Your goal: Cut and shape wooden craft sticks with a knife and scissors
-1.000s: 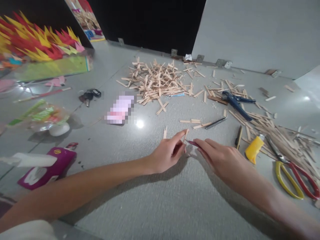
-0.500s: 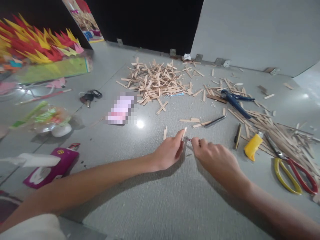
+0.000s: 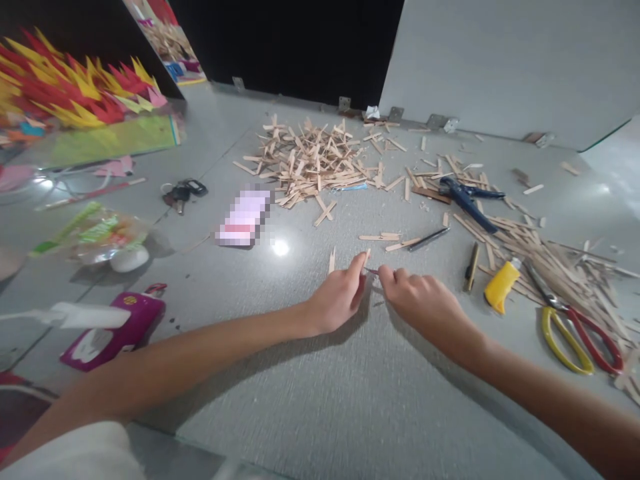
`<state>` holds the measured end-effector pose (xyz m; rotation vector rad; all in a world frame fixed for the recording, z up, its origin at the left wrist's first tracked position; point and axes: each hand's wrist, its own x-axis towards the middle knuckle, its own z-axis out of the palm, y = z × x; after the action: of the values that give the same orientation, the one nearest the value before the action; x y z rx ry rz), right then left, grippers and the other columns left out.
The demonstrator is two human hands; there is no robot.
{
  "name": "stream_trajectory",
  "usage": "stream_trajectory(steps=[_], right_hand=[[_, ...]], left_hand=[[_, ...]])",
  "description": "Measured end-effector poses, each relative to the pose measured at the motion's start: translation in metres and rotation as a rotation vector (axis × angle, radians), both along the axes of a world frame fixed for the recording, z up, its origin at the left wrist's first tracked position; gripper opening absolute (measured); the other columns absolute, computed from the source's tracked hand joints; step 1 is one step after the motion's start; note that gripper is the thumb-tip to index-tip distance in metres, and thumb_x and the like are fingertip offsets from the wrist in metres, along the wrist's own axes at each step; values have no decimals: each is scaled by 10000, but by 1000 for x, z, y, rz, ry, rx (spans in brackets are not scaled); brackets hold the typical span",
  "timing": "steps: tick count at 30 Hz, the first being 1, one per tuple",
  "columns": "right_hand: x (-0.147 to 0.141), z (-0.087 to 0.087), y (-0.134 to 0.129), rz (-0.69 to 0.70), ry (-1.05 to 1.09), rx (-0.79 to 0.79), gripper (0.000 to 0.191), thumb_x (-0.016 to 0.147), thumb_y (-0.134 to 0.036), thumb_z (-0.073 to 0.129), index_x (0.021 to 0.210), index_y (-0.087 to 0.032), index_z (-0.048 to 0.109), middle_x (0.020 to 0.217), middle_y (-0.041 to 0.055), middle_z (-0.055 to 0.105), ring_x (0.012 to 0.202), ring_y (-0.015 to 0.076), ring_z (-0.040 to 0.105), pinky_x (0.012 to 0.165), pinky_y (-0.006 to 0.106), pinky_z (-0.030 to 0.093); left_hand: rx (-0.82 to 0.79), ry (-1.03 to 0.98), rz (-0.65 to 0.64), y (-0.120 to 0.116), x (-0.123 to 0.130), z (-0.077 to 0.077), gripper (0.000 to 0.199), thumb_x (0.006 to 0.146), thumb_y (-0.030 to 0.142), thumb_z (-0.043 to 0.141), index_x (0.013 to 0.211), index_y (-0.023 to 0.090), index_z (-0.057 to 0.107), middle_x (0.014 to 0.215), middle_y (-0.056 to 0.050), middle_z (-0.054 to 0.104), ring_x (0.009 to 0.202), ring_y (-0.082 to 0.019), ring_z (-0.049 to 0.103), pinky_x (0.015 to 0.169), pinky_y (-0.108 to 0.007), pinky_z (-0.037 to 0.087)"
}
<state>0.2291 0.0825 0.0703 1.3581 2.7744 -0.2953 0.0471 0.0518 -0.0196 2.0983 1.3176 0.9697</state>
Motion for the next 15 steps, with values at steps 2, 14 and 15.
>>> stream_trajectory(steps=[2, 14, 15], right_hand=[[-6, 2, -15, -75, 107, 9, 327, 1021, -54, 349, 778, -234, 472, 660, -36, 261, 523, 155, 142, 539, 310, 146], [-10, -6, -2, -46, 12, 62, 319, 1015, -53, 383, 767, -229, 480, 657, -35, 292, 530, 148, 122, 526, 305, 124], [-10, -5, -5, -8, -60, 122, 324, 1008, -32, 379, 786, -214, 529, 644, -24, 346, 513, 141, 151, 509, 295, 130]], left_hand=[[-34, 27, 6, -2, 1, 4, 472, 1106, 242, 331, 1550, 85, 359, 787, -21, 698, 588, -175, 640, 583, -272, 471], [106, 13, 66, -3, -2, -3, 490, 1068, 188, 389, 1547, 103, 337, 800, -19, 707, 604, -183, 674, 599, -269, 523], [105, 28, 63, -4, -2, -2, 488, 1076, 193, 370, 1552, 91, 335, 803, -27, 708, 600, -187, 672, 598, -277, 526]])
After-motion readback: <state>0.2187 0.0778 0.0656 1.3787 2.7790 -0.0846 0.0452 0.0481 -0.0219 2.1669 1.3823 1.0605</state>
